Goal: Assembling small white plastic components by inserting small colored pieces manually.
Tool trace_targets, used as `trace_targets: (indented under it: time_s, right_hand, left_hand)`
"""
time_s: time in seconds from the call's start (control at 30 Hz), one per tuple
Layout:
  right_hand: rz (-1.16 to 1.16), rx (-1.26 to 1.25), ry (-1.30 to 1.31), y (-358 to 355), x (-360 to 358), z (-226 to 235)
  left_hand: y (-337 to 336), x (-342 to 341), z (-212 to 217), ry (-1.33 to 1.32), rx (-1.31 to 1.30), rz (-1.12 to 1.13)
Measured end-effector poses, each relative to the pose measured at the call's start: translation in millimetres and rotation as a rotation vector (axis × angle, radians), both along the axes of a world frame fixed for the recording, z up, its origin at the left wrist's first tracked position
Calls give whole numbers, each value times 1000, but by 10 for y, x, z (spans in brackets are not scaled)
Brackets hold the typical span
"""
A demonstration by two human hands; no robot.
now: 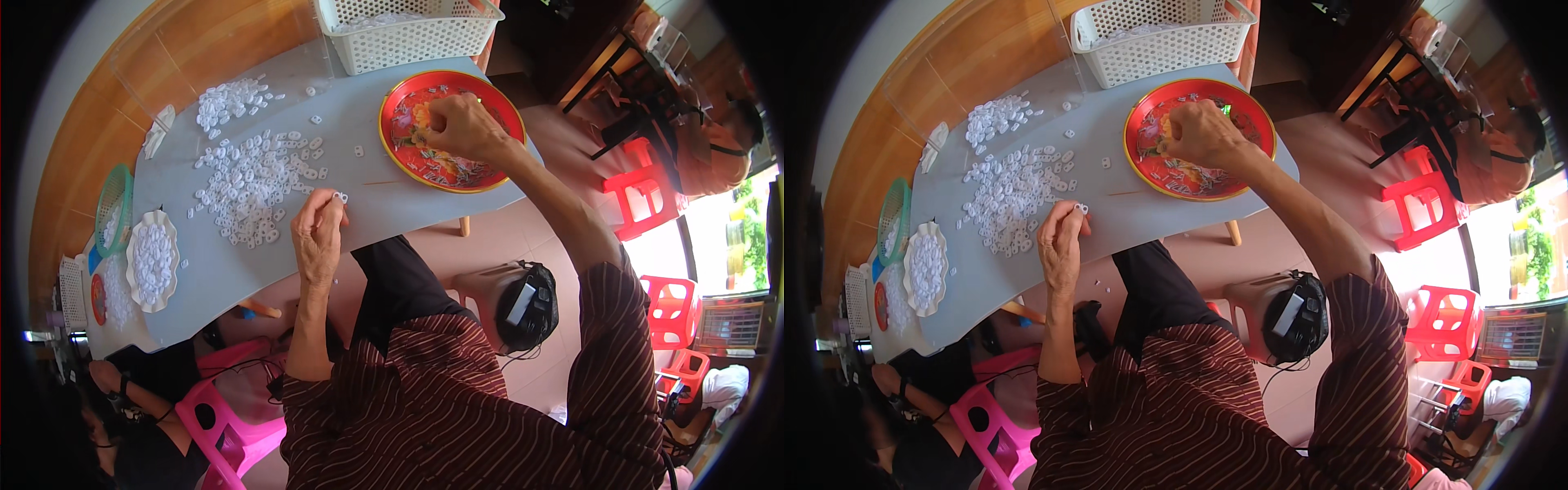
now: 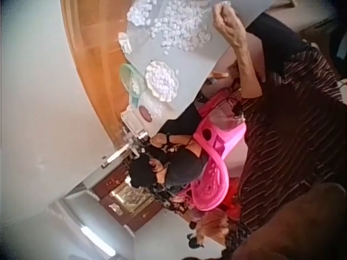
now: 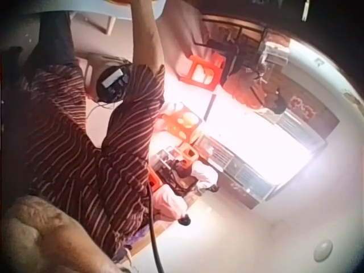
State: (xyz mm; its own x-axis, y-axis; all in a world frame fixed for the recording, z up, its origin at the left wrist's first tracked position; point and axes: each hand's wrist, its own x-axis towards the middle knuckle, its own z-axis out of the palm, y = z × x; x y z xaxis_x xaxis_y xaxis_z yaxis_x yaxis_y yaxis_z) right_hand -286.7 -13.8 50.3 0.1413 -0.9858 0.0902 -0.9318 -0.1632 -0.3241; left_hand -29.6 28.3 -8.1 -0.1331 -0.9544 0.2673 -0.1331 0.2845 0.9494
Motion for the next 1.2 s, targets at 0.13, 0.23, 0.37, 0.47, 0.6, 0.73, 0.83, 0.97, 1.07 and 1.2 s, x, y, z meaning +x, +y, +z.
trace_targets:
  time_s: [0.13, 0.23, 0.37, 0.47, 0.6, 0.73, 0.83, 0.97, 1.07, 1.2]
  right_hand:
    - [49, -99, -539, 163, 338, 12]
    - [79, 96, -802, 337, 703, -23]
    - [107, 219, -1026, 342, 979, -326]
    - [208, 184, -1259, 266, 1079, -453]
    - [214, 351, -1403, 224, 1156, -544]
    - [145, 460, -1376, 229, 1130, -448]
    - [146, 460, -1318, 225, 1121, -439]
    - [182, 377, -1469, 211, 1173, -536]
    - [176, 337, -1492, 246, 1230, -536]
    - [129, 330, -1433, 244, 1239, -564]
  left_hand:
    - [-10, 75, 2, -28, 45, -12]
    - [16, 72, 11, 18, 76, -8]
    - [3, 129, 30, 70, 121, -19]
    - [-4, 179, 66, 77, 129, -24]
    - [-1, 208, 87, 53, 177, -10]
    - [-7, 253, 84, 44, 166, -38]
    - [-11, 255, 70, 49, 158, -64]
    - [-4, 227, 51, 40, 131, -38]
    - [4, 204, 25, 81, 130, -9]
    - [6, 195, -9, 60, 110, 11]
